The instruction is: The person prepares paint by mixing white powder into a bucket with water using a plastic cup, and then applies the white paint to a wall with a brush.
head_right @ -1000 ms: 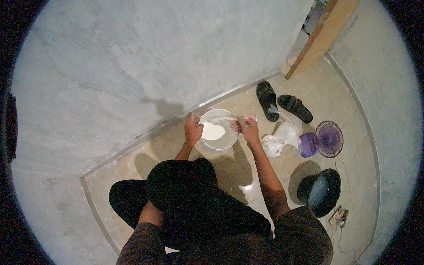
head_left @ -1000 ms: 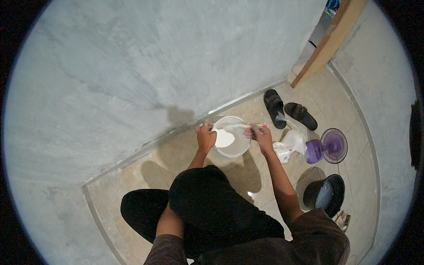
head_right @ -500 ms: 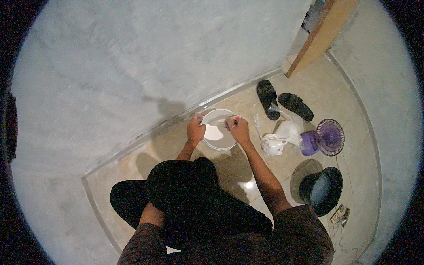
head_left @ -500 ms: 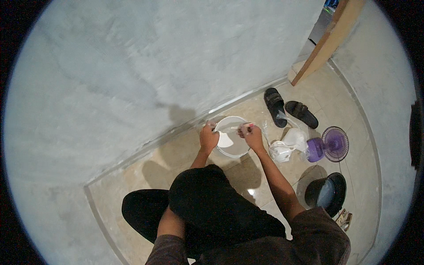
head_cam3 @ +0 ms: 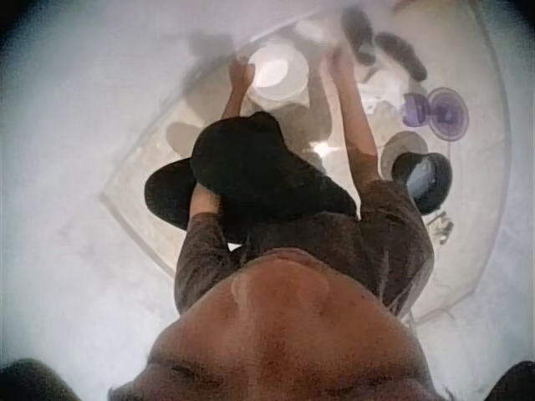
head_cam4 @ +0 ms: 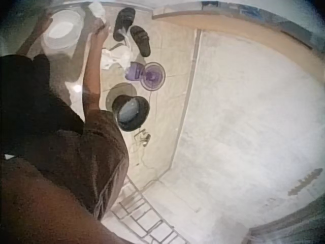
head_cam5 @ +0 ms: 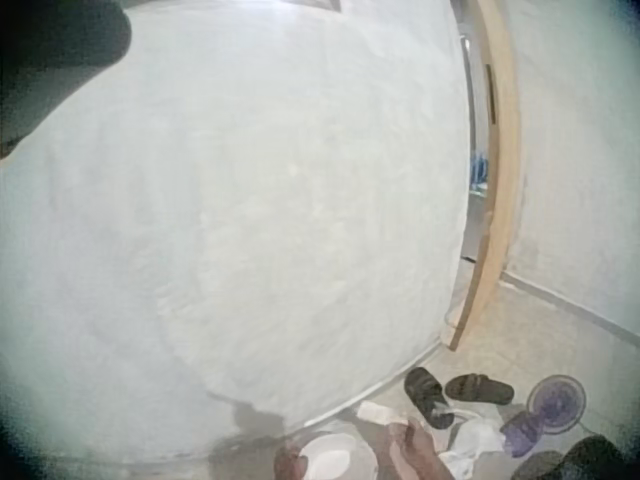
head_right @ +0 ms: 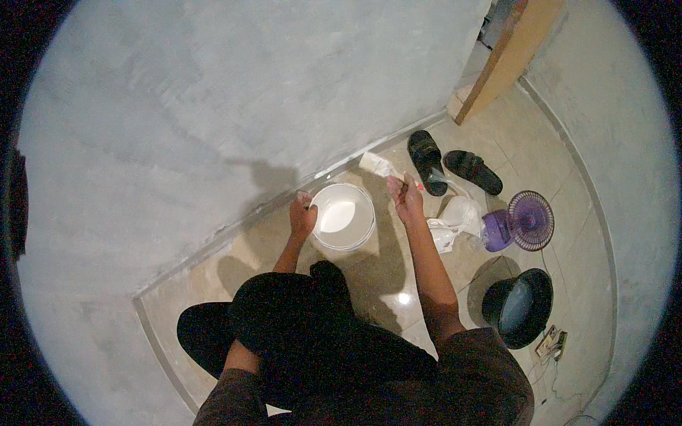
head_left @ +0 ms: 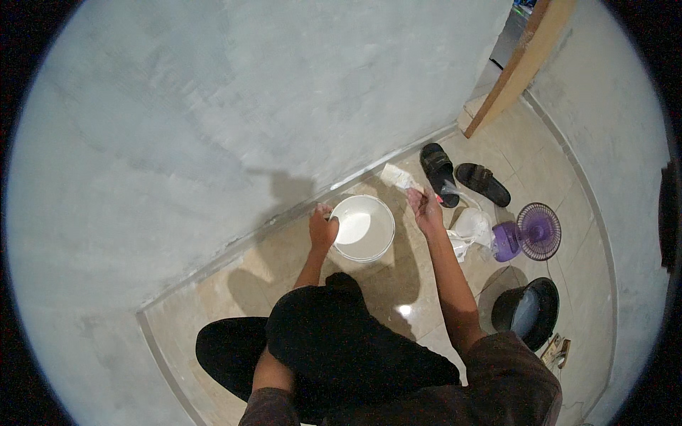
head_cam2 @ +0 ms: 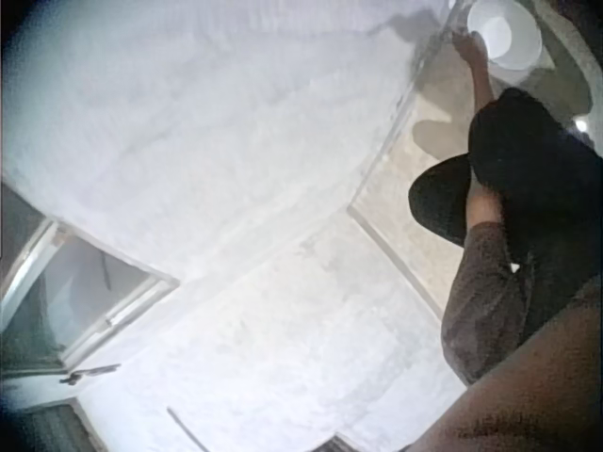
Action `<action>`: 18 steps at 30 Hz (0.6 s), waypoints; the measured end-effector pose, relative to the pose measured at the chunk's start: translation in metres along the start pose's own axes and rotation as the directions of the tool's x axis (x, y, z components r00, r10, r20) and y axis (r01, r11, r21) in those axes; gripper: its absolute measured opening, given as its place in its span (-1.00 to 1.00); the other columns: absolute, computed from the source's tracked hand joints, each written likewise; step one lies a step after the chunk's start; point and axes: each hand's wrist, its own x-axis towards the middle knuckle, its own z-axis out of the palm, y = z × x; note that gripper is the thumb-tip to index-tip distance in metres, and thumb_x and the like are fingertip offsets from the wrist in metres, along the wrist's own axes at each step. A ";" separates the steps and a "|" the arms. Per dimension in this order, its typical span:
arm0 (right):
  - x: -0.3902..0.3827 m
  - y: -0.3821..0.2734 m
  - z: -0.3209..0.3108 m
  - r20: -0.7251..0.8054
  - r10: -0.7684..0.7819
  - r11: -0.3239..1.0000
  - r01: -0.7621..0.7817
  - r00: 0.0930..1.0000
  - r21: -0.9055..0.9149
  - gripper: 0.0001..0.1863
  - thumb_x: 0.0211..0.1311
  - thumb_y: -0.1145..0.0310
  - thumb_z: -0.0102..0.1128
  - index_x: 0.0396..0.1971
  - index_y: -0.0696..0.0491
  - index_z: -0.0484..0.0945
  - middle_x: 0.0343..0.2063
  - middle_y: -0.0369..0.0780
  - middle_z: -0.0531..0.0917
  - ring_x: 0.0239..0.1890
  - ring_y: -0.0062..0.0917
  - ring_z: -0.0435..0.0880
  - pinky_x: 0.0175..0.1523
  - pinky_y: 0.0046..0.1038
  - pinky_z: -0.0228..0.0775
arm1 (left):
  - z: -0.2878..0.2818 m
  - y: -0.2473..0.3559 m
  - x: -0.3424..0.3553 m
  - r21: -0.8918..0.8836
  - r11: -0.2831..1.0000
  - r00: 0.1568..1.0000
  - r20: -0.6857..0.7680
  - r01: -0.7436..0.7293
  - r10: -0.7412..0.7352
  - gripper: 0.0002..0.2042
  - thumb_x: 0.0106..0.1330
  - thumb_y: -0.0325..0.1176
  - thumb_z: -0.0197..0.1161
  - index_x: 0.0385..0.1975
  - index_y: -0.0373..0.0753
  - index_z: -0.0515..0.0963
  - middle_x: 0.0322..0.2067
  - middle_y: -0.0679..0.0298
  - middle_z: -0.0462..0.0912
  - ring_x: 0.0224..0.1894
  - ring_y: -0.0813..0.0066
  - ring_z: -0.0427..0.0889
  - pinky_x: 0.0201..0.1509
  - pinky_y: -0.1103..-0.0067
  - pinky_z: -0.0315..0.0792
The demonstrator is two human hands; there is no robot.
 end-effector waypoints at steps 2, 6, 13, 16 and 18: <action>0.017 -0.005 -0.005 -0.073 -0.106 0.994 0.104 0.992 -0.023 -0.62 0.43 0.25 -0.04 -0.07 0.33 0.37 -0.09 0.03 0.59 -0.12 -0.29 0.68 0.03 -0.44 0.57 | 0.005 0.032 -0.011 0.083 0.997 1.000 -0.013 -0.011 0.012 -0.73 0.04 -0.41 0.23 -0.22 -0.23 0.48 -0.25 0.08 0.66 -0.17 0.01 0.63 -0.07 0.23 0.47; 0.073 0.005 -0.011 -0.024 -0.348 0.890 0.323 0.937 -0.322 -0.70 0.37 0.39 0.06 -0.04 0.30 0.40 -0.14 -0.03 0.62 -0.14 -0.35 0.69 -0.01 -0.42 0.58 | 0.002 0.044 -0.011 0.160 0.985 0.998 0.001 -0.060 0.061 -0.72 0.10 -0.31 0.26 -0.20 -0.23 0.48 -0.28 0.08 0.68 -0.20 0.04 0.67 -0.13 0.23 0.51; 0.116 0.031 -0.018 0.016 -0.439 0.773 0.387 0.898 -0.503 -0.73 0.28 0.49 0.13 -0.05 0.25 0.45 -0.24 -0.10 0.66 -0.16 -0.43 0.69 -0.02 -0.45 0.57 | 0.002 0.052 -0.013 0.150 0.988 0.999 0.002 0.035 -0.036 -0.69 0.13 -0.25 0.28 -0.18 -0.25 0.49 -0.26 0.02 0.67 -0.16 0.04 0.66 -0.08 0.23 0.50; 0.109 0.048 -0.012 -0.004 -0.337 0.821 0.292 0.941 -0.491 -0.72 0.26 0.49 0.15 -0.05 0.24 0.45 -0.26 -0.11 0.67 -0.18 -0.45 0.69 -0.04 -0.47 0.56 | 0.000 0.048 -0.013 0.152 0.988 0.999 -0.003 0.039 -0.039 -0.68 0.13 -0.26 0.29 -0.17 -0.26 0.49 -0.27 0.03 0.67 -0.17 0.06 0.65 -0.05 0.25 0.48; 0.101 0.061 -0.006 0.059 -0.245 0.864 0.246 0.968 -0.440 -0.71 0.26 0.49 0.16 -0.05 0.24 0.45 -0.27 -0.12 0.67 -0.21 -0.46 0.69 -0.08 -0.49 0.56 | -0.002 0.039 -0.013 0.156 0.988 1.000 -0.023 0.017 -0.013 -0.69 0.13 -0.26 0.29 -0.17 -0.26 0.49 -0.27 0.04 0.67 -0.17 0.07 0.65 -0.05 0.26 0.48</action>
